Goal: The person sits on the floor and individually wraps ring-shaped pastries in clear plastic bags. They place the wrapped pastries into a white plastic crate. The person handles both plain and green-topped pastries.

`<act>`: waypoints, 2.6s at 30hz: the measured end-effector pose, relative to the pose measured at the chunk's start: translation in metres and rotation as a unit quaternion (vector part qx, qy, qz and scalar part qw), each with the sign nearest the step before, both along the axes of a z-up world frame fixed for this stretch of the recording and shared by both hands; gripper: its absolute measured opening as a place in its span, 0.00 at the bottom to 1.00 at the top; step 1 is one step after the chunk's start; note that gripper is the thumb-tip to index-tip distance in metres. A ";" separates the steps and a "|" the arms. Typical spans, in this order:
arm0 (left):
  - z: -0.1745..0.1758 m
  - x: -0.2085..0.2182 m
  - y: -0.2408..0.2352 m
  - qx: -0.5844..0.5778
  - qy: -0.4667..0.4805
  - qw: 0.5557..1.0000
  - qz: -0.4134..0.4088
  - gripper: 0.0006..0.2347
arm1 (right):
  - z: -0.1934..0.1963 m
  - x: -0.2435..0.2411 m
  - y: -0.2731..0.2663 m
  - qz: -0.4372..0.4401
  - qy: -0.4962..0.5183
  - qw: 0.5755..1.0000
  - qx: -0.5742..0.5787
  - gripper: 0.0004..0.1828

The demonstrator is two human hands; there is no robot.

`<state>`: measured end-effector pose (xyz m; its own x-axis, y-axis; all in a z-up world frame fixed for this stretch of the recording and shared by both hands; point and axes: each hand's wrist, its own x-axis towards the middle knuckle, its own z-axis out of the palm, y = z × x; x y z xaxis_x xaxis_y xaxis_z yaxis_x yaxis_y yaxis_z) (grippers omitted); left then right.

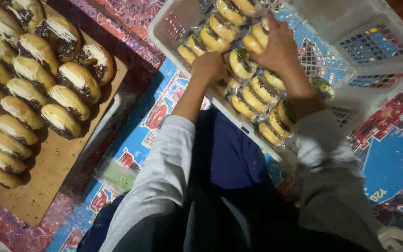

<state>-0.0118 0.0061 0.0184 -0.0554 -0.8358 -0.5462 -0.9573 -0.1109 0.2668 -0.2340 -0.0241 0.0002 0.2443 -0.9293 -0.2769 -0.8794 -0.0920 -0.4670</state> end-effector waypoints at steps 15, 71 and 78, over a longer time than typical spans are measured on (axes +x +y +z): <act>0.006 0.004 0.015 -0.146 0.098 0.982 0.068 0.15 | 0.000 0.006 0.009 0.098 0.007 0.994 -0.038 0.69; -0.135 0.371 0.500 -0.359 -0.010 0.829 0.429 0.09 | -0.007 0.431 0.358 0.357 -0.242 0.891 0.142 0.31; -0.061 0.336 0.505 -0.372 0.055 0.843 0.384 0.02 | -0.028 0.454 0.365 0.282 -0.208 0.931 0.103 0.31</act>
